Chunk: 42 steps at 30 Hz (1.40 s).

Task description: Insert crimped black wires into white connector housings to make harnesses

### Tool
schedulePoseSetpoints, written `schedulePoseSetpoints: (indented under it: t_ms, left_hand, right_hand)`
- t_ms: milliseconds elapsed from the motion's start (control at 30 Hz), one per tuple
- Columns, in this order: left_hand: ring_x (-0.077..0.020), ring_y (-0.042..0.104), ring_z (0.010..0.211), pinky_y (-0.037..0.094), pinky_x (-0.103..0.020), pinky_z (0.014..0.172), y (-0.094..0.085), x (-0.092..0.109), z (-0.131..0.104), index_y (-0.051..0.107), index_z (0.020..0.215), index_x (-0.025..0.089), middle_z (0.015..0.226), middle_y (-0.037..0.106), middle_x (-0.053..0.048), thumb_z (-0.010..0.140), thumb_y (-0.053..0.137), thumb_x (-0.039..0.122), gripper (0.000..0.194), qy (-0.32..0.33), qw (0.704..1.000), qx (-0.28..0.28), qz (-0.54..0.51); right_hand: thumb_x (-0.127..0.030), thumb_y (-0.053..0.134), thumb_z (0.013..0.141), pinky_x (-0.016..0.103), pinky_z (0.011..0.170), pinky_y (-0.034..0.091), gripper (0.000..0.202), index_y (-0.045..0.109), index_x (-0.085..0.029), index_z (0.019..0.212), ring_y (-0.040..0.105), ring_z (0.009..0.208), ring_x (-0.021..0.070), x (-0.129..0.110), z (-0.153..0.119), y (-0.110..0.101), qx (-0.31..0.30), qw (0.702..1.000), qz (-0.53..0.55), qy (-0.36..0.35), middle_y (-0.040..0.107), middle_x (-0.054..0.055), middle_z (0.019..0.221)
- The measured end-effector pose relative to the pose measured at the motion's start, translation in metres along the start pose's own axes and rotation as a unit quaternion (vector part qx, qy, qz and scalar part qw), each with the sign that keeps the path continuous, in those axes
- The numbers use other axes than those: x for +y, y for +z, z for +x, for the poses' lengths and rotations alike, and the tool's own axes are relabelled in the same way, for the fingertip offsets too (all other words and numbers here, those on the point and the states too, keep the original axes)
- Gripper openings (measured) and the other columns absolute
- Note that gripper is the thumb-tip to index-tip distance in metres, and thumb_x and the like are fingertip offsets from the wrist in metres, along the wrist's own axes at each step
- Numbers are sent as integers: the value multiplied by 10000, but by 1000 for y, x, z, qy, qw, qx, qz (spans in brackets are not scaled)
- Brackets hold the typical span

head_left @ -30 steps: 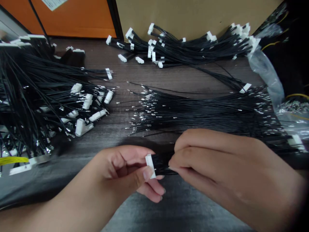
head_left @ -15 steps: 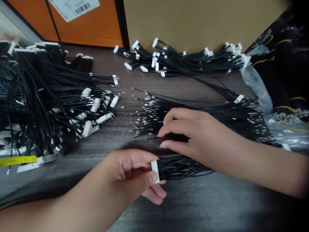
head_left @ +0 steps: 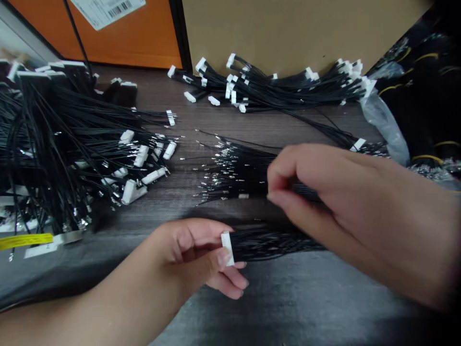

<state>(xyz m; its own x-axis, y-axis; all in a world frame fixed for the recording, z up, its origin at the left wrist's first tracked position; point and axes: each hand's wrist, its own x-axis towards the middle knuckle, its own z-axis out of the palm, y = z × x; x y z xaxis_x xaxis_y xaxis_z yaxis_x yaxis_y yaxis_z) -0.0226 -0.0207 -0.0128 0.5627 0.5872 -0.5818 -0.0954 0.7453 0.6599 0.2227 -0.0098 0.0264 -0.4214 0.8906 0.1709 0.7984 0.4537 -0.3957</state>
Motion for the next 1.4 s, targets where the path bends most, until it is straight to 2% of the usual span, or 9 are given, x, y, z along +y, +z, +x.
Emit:
schedulePoseSetpoints:
  t_ms: [67, 167, 267, 367, 533, 767, 1067, 1300, 1400]
  left_hand:
    - [-128, 810, 652, 644, -156, 651, 3, 8, 0, 844, 808, 154, 723, 875, -15, 799, 1016, 329, 245, -27, 1000, 11, 2]
    - [-139, 812, 654, 655, -171, 651, 6, 16, 0, 840, 792, 150, 716, 880, -26, 722, 1058, 343, 299, -55, 998, 25, 5]
    - [-134, 818, 656, 647, -162, 648, 6, 18, -1, 847, 796, 166, 724, 886, -10, 761, 1025, 312, 234, -43, 999, 25, 8]
    - [-120, 816, 648, 636, -147, 649, 4, 12, -1, 854, 801, 171, 716, 882, 3, 826, 976, 269, 159, -33, 999, 14, 16]
    - [-124, 834, 702, 643, -147, 689, -4, -4, -1, 884, 883, 184, 756, 891, -3, 954, 887, 262, 105, 9, 1000, -8, -13]
    - [-129, 837, 704, 646, -165, 689, -4, -6, 0, 909, 957, 214, 769, 897, 1, 962, 879, 245, 43, 9, 1000, -14, -20]
    - [-138, 827, 716, 641, -156, 679, -4, -10, -2, 892, 884, 221, 758, 875, 5, 919, 927, 317, 109, 13, 1000, -2, -24]
    - [-143, 818, 726, 630, -157, 668, -2, -7, -2, 898, 882, 215, 759, 866, -5, 923, 916, 311, 106, 13, 1000, 1, -3]
    - [-142, 822, 736, 630, -153, 674, -2, -6, 0, 901, 886, 220, 761, 865, 2, 945, 878, 268, 80, 17, 1000, -2, 1]
  right_hand:
    - [-146, 491, 1059, 303, 521, 355, 192, 575, -254, 924, 512, 578, 123, -8, -12, -4, -21, 1000, -4, -12, 609, -34, 780]
    - [5, 506, 996, 276, 564, 402, 282, 634, -217, 877, 550, 645, 112, -15, -23, 2, -54, 992, -20, -112, 621, -31, 814]
    - [50, 471, 944, 298, 579, 409, 378, 681, -191, 741, 520, 621, 142, -16, -21, 12, -40, 975, -78, -203, 574, -8, 718]
    - [31, 480, 917, 299, 568, 409, 403, 697, -194, 663, 507, 585, 151, -17, -12, 15, -29, 967, -101, -234, 556, 3, 649]
    - [6, 492, 938, 279, 553, 413, 372, 673, -200, 687, 528, 546, 134, -19, -8, 13, -48, 984, -57, -163, 573, -8, 625]
    - [-19, 555, 935, 310, 587, 458, 298, 650, -245, 766, 600, 574, 150, -15, -13, 12, -92, 993, -11, -78, 669, -13, 698]
    - [2, 552, 926, 306, 574, 462, 324, 651, -250, 749, 578, 552, 143, -17, -10, 16, -81, 995, 0, -55, 656, -16, 665]
    - [18, 537, 899, 212, 491, 399, 309, 671, -193, 717, 553, 522, 82, -17, -11, 15, -61, 991, 14, -114, 636, -23, 664]
    - [8, 516, 906, 208, 476, 391, 320, 659, -198, 706, 544, 514, 83, -20, -11, 16, -62, 993, 30, -100, 617, -29, 640]
